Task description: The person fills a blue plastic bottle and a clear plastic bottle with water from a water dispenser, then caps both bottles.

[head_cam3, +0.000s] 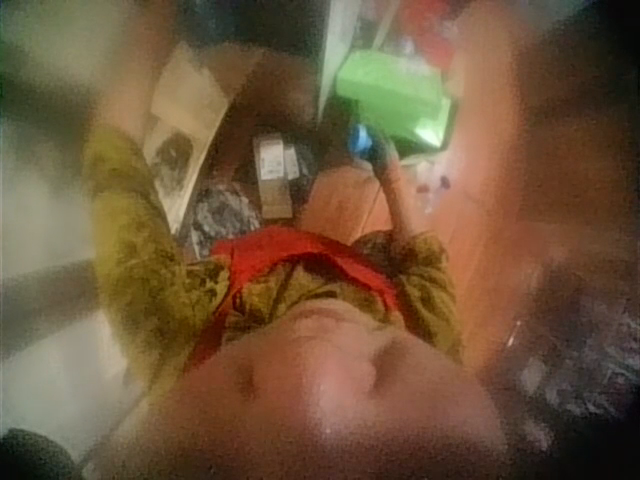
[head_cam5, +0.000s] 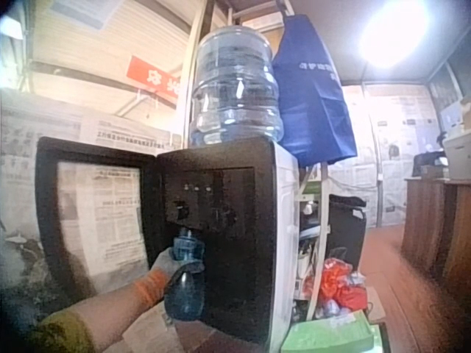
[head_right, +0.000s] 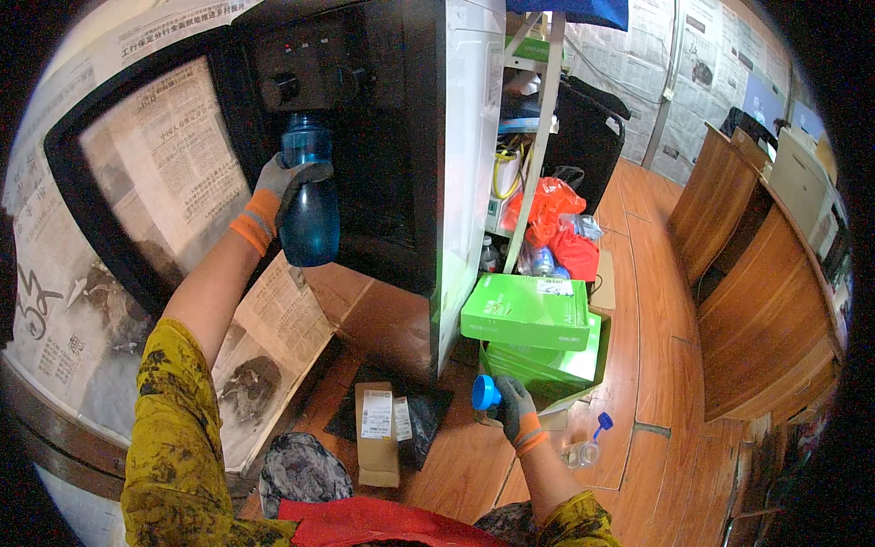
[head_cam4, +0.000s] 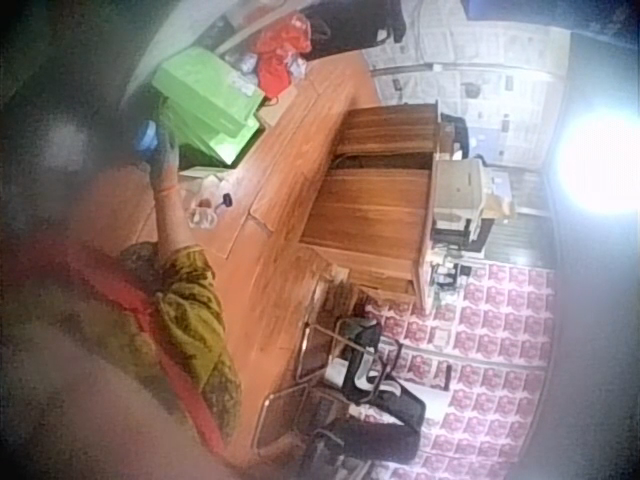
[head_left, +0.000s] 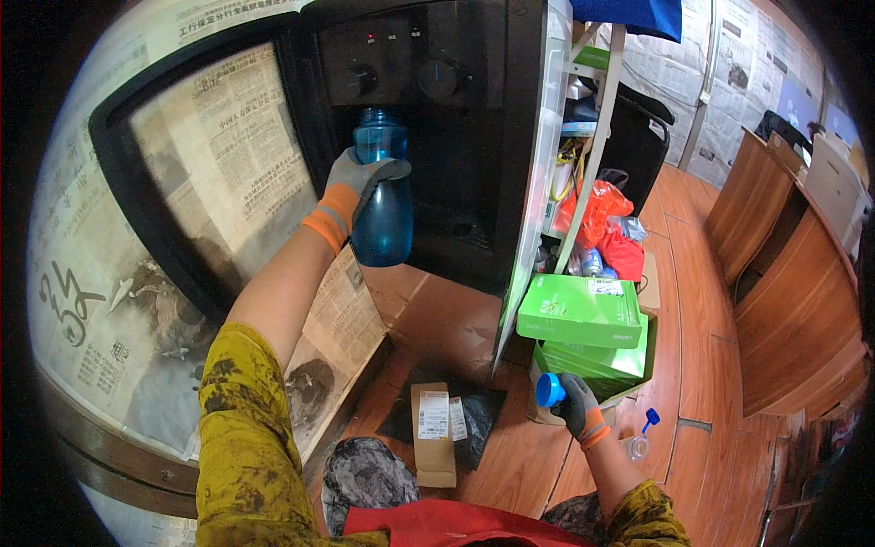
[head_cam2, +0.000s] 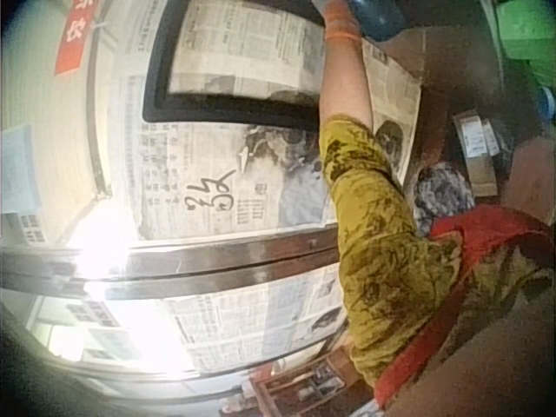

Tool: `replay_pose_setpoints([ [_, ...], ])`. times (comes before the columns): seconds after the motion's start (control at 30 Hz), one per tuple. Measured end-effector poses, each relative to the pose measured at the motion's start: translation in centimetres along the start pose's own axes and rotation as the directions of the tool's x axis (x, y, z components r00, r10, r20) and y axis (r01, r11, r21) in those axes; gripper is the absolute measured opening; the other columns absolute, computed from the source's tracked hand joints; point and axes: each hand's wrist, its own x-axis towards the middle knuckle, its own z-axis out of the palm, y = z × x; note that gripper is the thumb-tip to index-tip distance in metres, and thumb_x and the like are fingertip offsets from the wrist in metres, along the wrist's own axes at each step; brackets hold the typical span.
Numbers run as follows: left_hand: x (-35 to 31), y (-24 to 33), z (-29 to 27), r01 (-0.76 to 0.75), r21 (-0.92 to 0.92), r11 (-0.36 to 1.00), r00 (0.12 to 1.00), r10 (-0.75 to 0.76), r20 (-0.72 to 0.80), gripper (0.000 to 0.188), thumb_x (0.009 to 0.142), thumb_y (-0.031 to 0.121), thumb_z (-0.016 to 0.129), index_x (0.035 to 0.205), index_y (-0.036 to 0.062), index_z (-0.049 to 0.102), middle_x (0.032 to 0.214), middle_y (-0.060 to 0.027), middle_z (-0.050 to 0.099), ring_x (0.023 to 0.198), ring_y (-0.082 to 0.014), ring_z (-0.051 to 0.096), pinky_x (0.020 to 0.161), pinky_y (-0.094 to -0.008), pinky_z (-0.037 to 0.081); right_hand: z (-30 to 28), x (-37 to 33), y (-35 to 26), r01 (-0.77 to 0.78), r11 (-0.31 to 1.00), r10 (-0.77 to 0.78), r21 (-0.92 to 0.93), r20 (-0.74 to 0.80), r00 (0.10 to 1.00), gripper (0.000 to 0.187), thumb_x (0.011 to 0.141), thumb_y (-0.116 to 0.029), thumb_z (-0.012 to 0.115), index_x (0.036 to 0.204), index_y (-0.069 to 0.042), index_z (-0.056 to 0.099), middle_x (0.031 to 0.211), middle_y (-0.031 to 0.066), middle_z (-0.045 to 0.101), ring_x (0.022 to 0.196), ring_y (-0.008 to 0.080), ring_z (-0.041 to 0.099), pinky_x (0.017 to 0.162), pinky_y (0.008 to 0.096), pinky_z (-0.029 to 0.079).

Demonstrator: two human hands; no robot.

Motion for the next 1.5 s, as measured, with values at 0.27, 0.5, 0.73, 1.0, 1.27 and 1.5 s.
replay_pose_setpoints([
  [0.27,0.4,-0.7,-0.1,-0.016,-0.038,0.999,1.000,0.017,0.016,0.071,0.070,0.035,0.092,0.122,0.0019,0.056,0.108,-0.0194,0.070,0.088,-0.0301,0.073,0.076,-0.0447,0.064,-0.7,0.5,0.5,0.009,0.999,-0.008,0.042,-0.012,1.000,0.030,0.100,-0.033,0.064,0.118,-0.010,0.063,0.096,0.0063,0.066,0.074,0.0202,0.065,0.058,0.0332,0.056],
  [0.5,1.3,-1.6,-0.1,-0.018,0.002,1.000,0.999,0.019,-0.026,0.066,0.069,0.032,0.093,0.120,0.0038,0.060,0.105,-0.0161,0.072,0.085,-0.0272,0.073,0.075,-0.0432,0.062,-1.9,2.0,1.2,0.407,0.644,-0.523,-0.648,0.015,0.852,0.037,0.092,-0.011,0.069,0.127,-0.003,0.061,0.120,0.0133,0.066,0.112,0.0261,0.064,0.093,0.0354,0.055],
  [0.73,1.0,-1.2,0.3,-0.023,0.029,0.999,0.999,0.024,-0.033,0.065,0.066,0.030,0.096,0.118,0.0070,0.065,0.104,-0.0098,0.073,0.083,-0.0212,0.072,0.075,-0.0385,0.061,1.9,0.6,-5.2,0.505,0.714,-0.523,-0.484,0.110,0.845,0.027,0.099,-0.020,0.065,0.120,-0.003,0.065,0.109,0.0081,0.070,0.098,0.0211,0.067,0.089,0.0328,0.053],
  [1.0,0.0,-0.3,0.7,-0.044,0.135,0.990,0.996,0.054,-0.073,0.071,0.062,0.038,0.095,0.117,0.0039,0.065,0.107,-0.0133,0.073,0.091,-0.0245,0.071,0.081,-0.0383,0.059,16.8,-3.2,-26.4,0.687,0.573,-0.554,-0.447,0.406,0.727,0.021,0.095,-0.017,0.066,0.108,-0.001,0.066,0.101,0.0050,0.068,0.092,0.0120,0.062,0.085,0.0292,0.052],
  [1.27,-1.0,0.8,0.5,0.011,0.199,0.980,0.999,-0.001,-0.048,0.088,0.058,0.049,0.091,0.124,0.0001,0.060,0.121,-0.0234,0.067,0.110,-0.0387,0.067,0.094,-0.0442,0.054,38.1,-8.4,-37.5,0.597,-0.737,-0.357,-0.318,0.932,0.056,0.031,0.081,-0.017,0.071,0.111,-0.009,0.071,0.114,0.0140,0.071,0.108,0.0317,0.067,0.097,0.0388,0.052],
  [1.5,-1.8,1.1,0.5,-0.038,0.178,0.983,0.999,0.043,-0.025,0.085,0.058,0.046,0.090,0.123,0.0009,0.061,0.123,-0.0244,0.067,0.112,-0.0411,0.065,0.097,-0.0449,0.052,47.4,-5.7,-36.1,-0.160,-0.974,-0.211,-0.159,0.892,0.400,0.050,0.085,-0.019,0.072,0.134,-0.019,0.062,0.124,0.0085,0.062,0.120,0.0296,0.061,0.098,0.0393,0.052],
])
